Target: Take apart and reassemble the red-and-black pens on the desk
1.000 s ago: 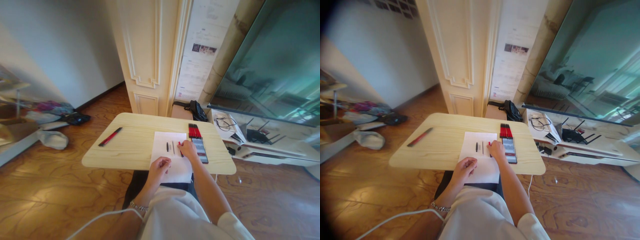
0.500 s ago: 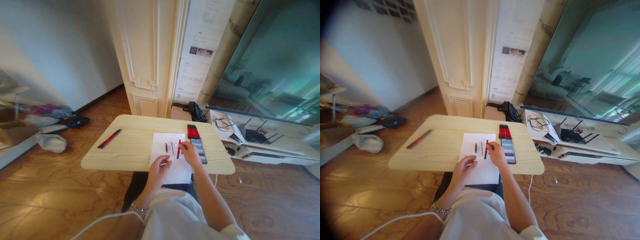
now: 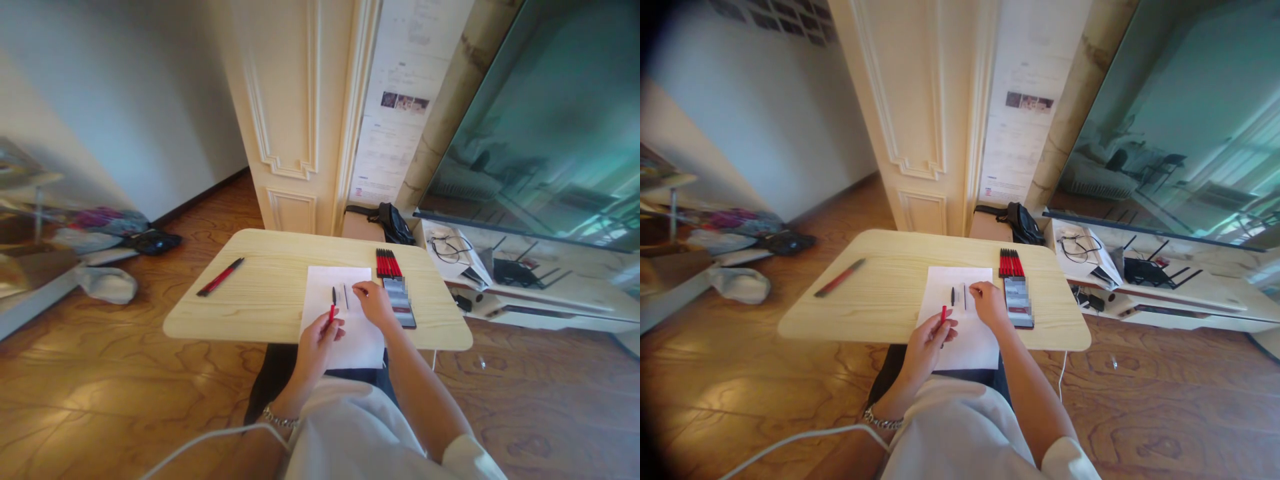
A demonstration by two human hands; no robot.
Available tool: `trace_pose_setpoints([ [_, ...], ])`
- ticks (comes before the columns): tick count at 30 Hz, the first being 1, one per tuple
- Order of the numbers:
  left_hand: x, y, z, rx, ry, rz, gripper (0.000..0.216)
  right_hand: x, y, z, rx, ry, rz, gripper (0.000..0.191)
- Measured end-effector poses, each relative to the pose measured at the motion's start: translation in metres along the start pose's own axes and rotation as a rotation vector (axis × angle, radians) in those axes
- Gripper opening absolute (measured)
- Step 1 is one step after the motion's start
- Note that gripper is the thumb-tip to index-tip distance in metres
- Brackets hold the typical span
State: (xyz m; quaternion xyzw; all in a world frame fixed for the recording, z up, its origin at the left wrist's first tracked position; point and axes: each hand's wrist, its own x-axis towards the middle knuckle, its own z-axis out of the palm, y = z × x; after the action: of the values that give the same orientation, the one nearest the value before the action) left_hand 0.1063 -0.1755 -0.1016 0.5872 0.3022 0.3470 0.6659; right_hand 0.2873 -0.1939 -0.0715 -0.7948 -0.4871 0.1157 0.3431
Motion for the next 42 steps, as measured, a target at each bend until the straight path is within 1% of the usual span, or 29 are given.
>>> trace_pose_setpoints([
  [3,0.002,-0.002,-0.002,0.012,0.000,-0.007,0.047,0.022,0.015,0.004,-0.172,-0.066,0.044,0.021],
  [6,0.003,-0.003,-0.003,0.038,-0.001,0.019,0.044,0.028,0.023,0.012,-0.243,-0.130,0.054,0.021],
  [11,0.003,-0.002,-0.004,0.068,-0.008,0.024,0.045,0.027,0.026,0.019,-0.253,-0.113,0.019,0.017],
  [14,0.003,-0.001,-0.005,0.107,-0.019,0.037,0.044,0.023,0.023,0.016,-0.126,-0.088,-0.002,0.016],
  [18,0.003,0.002,-0.005,0.135,-0.028,0.048,0.045,0.008,0.015,0.008,0.193,-0.085,-0.013,0.020],
  [20,0.002,0.004,-0.003,0.140,-0.040,0.045,0.045,-0.002,0.009,0.003,0.311,-0.090,-0.031,0.022],
  [22,0.000,0.007,-0.002,0.146,-0.057,0.042,0.045,-0.012,0.002,-0.002,0.392,-0.092,-0.059,0.024],
  [25,-0.002,0.010,0.000,0.155,-0.076,0.044,0.043,-0.024,-0.009,-0.011,0.445,-0.101,-0.081,0.023],
  [29,-0.003,0.013,0.001,0.164,-0.072,0.049,0.041,-0.034,-0.023,-0.022,0.407,-0.122,-0.093,0.021],
  [34,-0.004,0.016,0.000,0.227,-0.069,0.080,0.037,-0.040,-0.035,-0.032,0.300,-0.148,-0.182,0.018],
  [38,-0.006,0.014,0.000,0.304,-0.082,0.110,0.033,-0.040,-0.041,-0.037,0.226,-0.203,-0.204,0.018],
  [42,-0.006,0.012,0.000,0.310,-0.084,0.106,0.032,-0.039,-0.042,-0.041,0.188,-0.278,-0.203,0.019],
])
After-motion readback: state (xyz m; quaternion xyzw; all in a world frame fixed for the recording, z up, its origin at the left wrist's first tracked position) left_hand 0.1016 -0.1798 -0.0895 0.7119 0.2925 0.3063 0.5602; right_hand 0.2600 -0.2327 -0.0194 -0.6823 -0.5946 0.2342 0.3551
